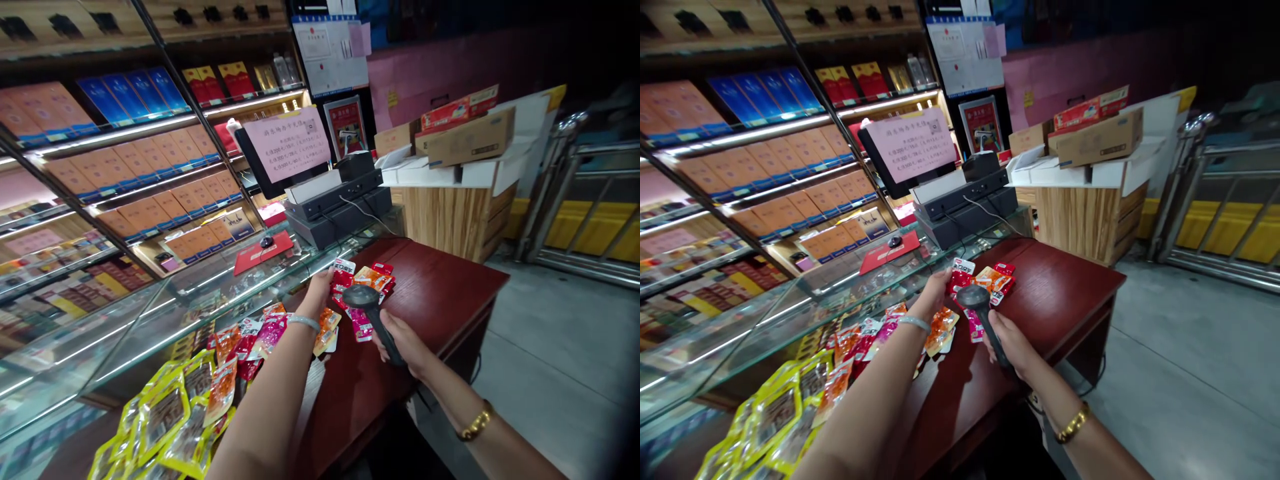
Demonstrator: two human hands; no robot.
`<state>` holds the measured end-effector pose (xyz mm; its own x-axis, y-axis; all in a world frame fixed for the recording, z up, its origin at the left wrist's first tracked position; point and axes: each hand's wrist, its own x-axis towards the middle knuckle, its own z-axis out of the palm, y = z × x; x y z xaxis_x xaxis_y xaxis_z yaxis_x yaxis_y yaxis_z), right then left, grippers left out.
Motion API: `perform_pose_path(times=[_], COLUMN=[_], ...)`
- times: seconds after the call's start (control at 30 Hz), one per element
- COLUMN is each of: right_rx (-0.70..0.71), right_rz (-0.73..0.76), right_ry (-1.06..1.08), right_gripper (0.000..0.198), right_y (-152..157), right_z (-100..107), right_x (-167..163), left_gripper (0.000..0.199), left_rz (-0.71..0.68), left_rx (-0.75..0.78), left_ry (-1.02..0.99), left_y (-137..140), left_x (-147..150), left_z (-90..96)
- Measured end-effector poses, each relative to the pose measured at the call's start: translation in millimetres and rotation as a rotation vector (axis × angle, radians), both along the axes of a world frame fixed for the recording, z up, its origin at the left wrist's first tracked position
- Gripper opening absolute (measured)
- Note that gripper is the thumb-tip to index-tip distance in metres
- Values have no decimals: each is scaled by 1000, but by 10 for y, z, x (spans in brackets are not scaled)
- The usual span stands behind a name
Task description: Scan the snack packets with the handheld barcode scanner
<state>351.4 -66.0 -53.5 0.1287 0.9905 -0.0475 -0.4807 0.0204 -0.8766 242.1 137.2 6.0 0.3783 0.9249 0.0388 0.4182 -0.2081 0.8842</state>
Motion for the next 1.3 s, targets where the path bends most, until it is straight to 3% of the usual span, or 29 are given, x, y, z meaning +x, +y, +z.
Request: perform_pose_path(times=[0.1,0.2,0.3,0.4,0.53,0.67,0.83,1.0,1.2,1.23,1.3], right_rx=[2,14,1,-6,7,-4,-27,-26,-53,-53,-53], right_rz=[-62,-52,-20,-5,6,36,116,136,58,45,32], right_ry=[6,-1,-6,-21,-35,-87,-198,-171,-119,-119,-126], right_gripper=[57,56,55,56,54,54,55,53,54,54,54], right_y=[-24,-32,-34,-38,-48,-73,-143,-178,-173,-173,-175], right_z=[-16,-45,-63,-71,-77,-82,-72,-64,-63,-70,-89], right_x=[17,25,27,23,22,30,19,6,58,67,78], left_gripper=[46,32,54,67,58,35,33,33,38,40,49], left_rz=[-24,-107,-216,-263,-196,-102,-5,20,-46,-68,-100], left_rx=[94,178,258,299,350,245,187,179,-31,-18,120], left_ry=[285,663,1069,1257,1129,737,376,302,66,100,375], left_y=[22,-5,-120,-228,-243,-153,-10,22,-87,-90,-74], left_x=[-69,-399,-763,-971,-1068,-1145,-1226,-1169,-748,-687,-628], left_z=[112,183,177,135,118,104,37,2,-34,-43,-66])
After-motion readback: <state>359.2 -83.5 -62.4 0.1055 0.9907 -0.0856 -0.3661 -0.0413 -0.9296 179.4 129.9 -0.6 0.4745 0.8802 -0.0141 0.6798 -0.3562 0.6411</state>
